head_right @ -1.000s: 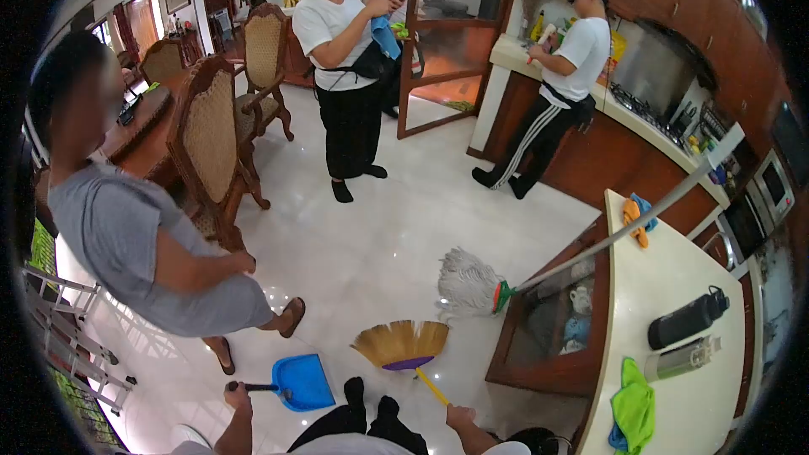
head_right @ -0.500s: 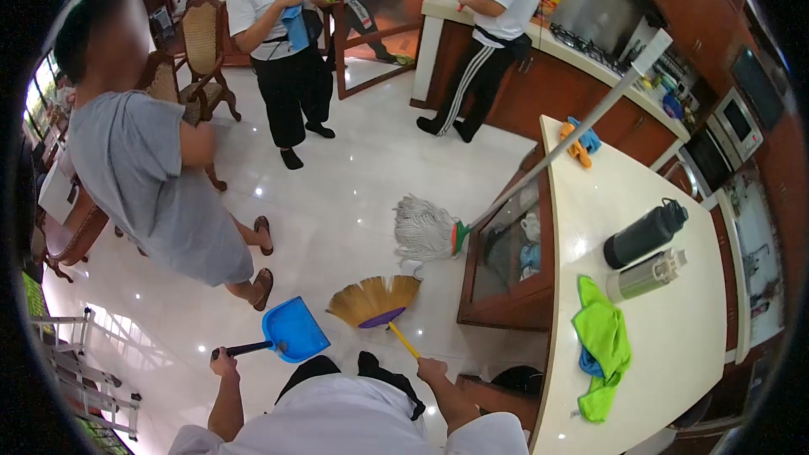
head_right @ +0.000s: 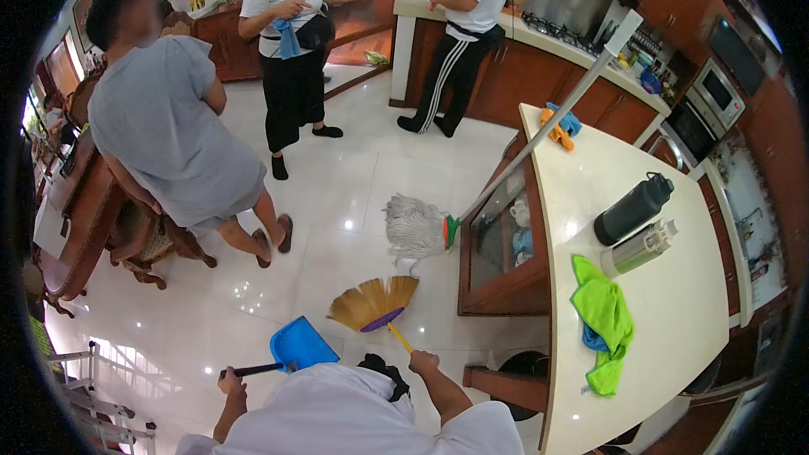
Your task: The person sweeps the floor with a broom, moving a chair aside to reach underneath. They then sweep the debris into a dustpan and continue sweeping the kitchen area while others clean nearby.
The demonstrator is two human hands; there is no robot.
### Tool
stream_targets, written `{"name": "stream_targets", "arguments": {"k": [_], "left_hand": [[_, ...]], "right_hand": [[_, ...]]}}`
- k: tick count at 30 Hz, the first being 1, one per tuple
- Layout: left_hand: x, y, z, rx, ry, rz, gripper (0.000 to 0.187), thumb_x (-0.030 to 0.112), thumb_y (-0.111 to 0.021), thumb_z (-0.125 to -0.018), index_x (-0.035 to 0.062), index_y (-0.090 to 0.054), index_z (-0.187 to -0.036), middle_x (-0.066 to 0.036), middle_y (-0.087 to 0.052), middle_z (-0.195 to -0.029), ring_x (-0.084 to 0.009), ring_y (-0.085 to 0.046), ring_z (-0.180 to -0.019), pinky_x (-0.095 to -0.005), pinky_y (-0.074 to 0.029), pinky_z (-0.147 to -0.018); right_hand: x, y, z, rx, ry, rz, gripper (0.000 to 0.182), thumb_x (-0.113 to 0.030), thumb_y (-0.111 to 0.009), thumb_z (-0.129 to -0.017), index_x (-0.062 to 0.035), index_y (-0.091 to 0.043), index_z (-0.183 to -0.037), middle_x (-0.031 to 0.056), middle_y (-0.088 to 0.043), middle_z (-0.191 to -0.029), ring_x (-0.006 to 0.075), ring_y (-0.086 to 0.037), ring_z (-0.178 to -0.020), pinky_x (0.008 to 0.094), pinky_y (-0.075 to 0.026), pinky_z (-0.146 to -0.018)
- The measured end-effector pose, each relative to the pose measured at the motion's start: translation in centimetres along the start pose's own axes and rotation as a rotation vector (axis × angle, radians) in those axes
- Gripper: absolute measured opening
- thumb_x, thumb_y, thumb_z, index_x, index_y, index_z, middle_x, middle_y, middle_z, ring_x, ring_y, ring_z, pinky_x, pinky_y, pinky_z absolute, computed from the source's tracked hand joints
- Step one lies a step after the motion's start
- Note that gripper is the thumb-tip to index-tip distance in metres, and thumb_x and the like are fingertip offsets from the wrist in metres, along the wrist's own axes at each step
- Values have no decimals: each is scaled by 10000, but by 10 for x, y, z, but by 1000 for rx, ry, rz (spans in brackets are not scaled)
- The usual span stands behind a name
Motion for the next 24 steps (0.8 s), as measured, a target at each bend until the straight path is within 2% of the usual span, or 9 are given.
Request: {"name": "stream_targets", "arguments": {"k": [2, 4, 7, 12, 14, 17, 19, 20, 24], "left_hand": [[-6, 1, -5, -24, 10, -17, 204, 226, -565, -704, 32, -549, -763, -79, -536, -624, -159, -498, -476, -299, -379, -339], [-12, 17, -1, 91, 53, -6, 216, 257, -531, -711, 56, -476, -653, -49, -448, -510, -159, -424, -376, -286, -334, -313], [-40, 18, -20, 18, 162, 49, 241, 269, -527, -724, 51, -451, -657, -64, -431, -494, -168, -401, -345, -278, -310, -296], [-63, 26, -33, 67, 171, 44, 226, 220, -502, -752, 41, -416, -644, -52, -392, -470, -173, -359, -315, -288, -283, -286], [-66, 24, -42, 63, 99, 33, 204, 198, -493, -761, 35, -426, -658, -56, -404, -479, -174, -369, -319, -291, -300, -291], [-69, 15, -54, 22, 76, -21, 178, 202, -510, -767, 24, -506, -773, -80, -519, -618, -166, -502, -454, -268, -370, -337], [-59, 13, -52, 31, 29, -16, 172, 168, -521, -755, 25, -539, -849, -83, -549, -685, -157, -538, -520, -255, -389, -355], [-63, 8, -62, 19, 8, 0, 192, 146, -530, -746, 29, -551, -897, -84, -556, -702, -151, -541, -517, -253, -397, -354], [-40, -3, -63, -42, -50, -27, 203, 111, -537, -737, 31, -551, -923, -81, -561, -692, -144, -534, -506, -248, -389, -346]], "right_hand": [[-5, 4, 6, 4, -24, -28, 308, -191, -471, -739, -85, -540, -1020, 90, -576, -1009, 240, -559, -938, 391, -435, -770], [-6, 0, 3, -9, -48, -26, 319, -191, -483, -725, -109, -530, -1030, 79, -565, -1020, 232, -548, -952, 393, -433, -773], [-11, -5, 5, -35, -72, -39, 338, -194, -495, -711, -133, -518, -1043, 66, -554, -1030, 224, -537, -968, 394, -430, -776], [-20, -23, 1, -46, -84, -49, 328, -220, -504, -712, -140, -527, -1029, 68, -560, -1015, 228, -543, -954, 403, -429, -774], [-26, -33, 0, -22, -42, -53, 296, -244, -478, -745, -144, -529, -1019, 76, -570, -984, 236, -553, -931, 415, -434, -755], [-36, -24, 24, -19, -67, -137, 301, -228, -432, -770, -83, -538, -1012, 111, -574, -1010, 257, -556, -941, 405, -441, -751], [-40, -34, 30, -29, -31, -110, 298, -252, -412, -793, -92, -537, -1011, 114, -572, -1012, 259, -555, -944, 411, -440, -751], [-40, -36, 31, -29, -27, -127, 295, -259, -411, -797, -98, -533, -1011, 116, -574, -1005, 261, -556, -939, 409, -442, -748], [-46, -36, 47, -36, -37, -148, 281, -267, -405, -805, -118, -522, -1013, 124, -580, -959, 272, -561, -915, 397, -450, -736]]}}
Point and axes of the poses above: each hand's wrist, its own z-axis away from the middle knuckle, its own y-axis out of the back of the hand, x = y × z, the point moved 10 cm from there along -z, towards the middle knuckle
